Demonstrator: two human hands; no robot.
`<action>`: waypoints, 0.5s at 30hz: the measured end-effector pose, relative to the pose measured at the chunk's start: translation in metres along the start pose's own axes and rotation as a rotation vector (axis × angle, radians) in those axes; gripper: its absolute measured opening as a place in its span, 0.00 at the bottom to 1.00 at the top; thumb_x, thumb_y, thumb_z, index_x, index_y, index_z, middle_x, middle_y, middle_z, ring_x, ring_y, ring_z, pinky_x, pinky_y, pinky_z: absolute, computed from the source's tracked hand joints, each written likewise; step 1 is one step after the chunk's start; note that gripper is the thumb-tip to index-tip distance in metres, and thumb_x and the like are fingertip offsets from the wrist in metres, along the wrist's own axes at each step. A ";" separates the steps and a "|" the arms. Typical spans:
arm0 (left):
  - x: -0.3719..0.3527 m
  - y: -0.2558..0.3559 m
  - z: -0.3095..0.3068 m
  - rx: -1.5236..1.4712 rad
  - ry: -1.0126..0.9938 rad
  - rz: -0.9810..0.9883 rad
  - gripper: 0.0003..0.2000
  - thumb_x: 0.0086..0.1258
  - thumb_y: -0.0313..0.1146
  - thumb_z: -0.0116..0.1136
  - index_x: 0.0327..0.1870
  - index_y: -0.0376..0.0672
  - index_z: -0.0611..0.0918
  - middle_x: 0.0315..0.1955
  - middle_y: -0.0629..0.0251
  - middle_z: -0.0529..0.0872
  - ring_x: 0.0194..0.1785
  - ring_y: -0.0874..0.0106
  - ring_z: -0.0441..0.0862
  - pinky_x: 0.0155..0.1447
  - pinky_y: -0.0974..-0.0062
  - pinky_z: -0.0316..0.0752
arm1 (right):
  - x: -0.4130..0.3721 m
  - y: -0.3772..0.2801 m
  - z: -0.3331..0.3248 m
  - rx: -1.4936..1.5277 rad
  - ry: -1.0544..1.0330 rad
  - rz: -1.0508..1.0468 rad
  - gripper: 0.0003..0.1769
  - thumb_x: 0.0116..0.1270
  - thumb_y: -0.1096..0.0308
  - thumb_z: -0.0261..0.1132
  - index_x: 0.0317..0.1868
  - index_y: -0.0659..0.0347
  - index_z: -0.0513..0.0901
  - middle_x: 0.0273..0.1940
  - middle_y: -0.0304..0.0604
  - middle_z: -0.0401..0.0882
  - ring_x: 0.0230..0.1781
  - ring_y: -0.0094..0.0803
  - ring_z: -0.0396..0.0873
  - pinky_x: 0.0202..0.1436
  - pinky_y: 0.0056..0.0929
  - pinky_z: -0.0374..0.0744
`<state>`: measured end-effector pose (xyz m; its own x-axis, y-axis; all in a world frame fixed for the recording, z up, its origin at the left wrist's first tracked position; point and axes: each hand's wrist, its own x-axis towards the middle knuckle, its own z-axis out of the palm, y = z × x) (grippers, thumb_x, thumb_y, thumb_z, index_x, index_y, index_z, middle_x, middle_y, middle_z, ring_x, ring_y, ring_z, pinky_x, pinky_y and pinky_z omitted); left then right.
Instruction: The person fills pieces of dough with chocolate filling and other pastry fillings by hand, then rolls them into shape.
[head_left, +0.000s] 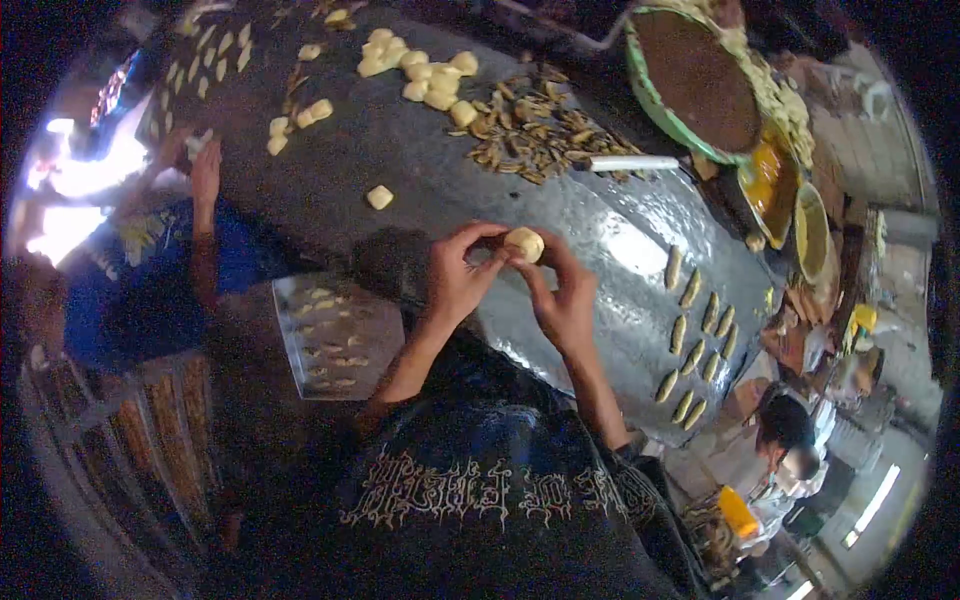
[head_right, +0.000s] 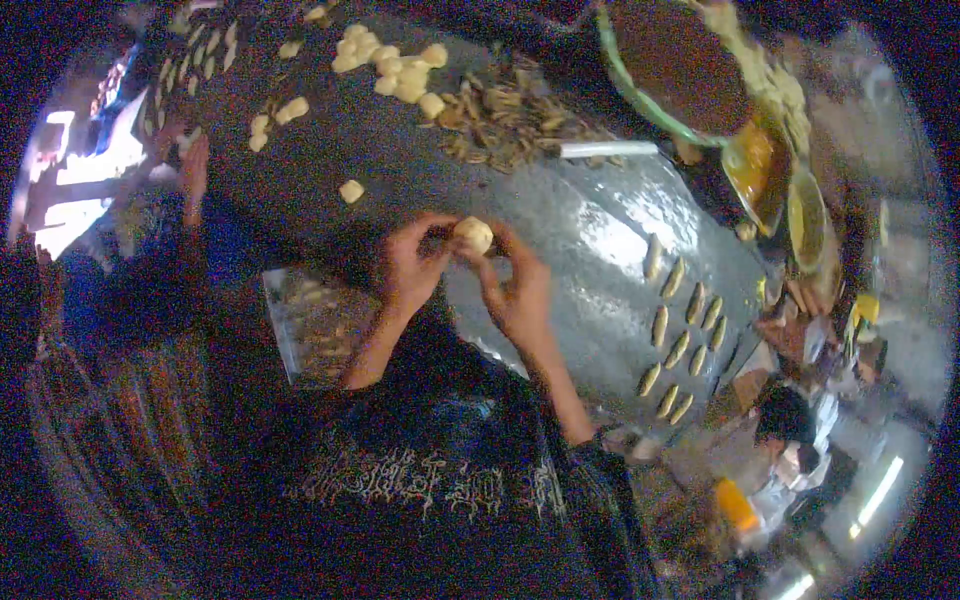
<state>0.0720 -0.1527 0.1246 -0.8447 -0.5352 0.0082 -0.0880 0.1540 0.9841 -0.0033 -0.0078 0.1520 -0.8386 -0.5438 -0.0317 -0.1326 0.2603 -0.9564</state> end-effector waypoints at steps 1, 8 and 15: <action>-0.004 -0.005 0.008 -0.098 -0.060 0.014 0.13 0.68 0.30 0.70 0.51 0.35 0.86 0.46 0.59 0.90 0.53 0.67 0.87 0.56 0.70 0.81 | -0.011 0.004 -0.018 -0.045 0.048 -0.038 0.16 0.71 0.71 0.70 0.57 0.66 0.85 0.53 0.53 0.87 0.53 0.40 0.86 0.59 0.33 0.82; -0.052 0.109 0.090 0.196 -0.160 0.687 0.23 0.66 0.47 0.72 0.55 0.40 0.85 0.56 0.56 0.86 0.61 0.58 0.82 0.63 0.60 0.75 | -0.100 0.004 -0.095 0.556 0.091 0.159 0.11 0.68 0.70 0.73 0.47 0.66 0.87 0.48 0.39 0.85 0.46 0.27 0.83 0.52 0.28 0.80; -0.089 0.134 0.155 -0.104 -0.399 0.863 0.11 0.62 0.42 0.75 0.33 0.46 0.87 0.33 0.64 0.91 0.43 0.61 0.91 0.51 0.64 0.84 | -0.177 0.051 -0.134 1.353 -0.005 0.159 0.30 0.66 0.40 0.70 0.53 0.57 0.83 0.50 0.39 0.83 0.48 0.29 0.81 0.47 0.30 0.81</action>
<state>0.0538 0.0442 0.2283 -0.7160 0.0536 0.6960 0.6801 0.2787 0.6781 0.0677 0.2086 0.1481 -0.7942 -0.5848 -0.1653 0.5835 -0.6578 -0.4763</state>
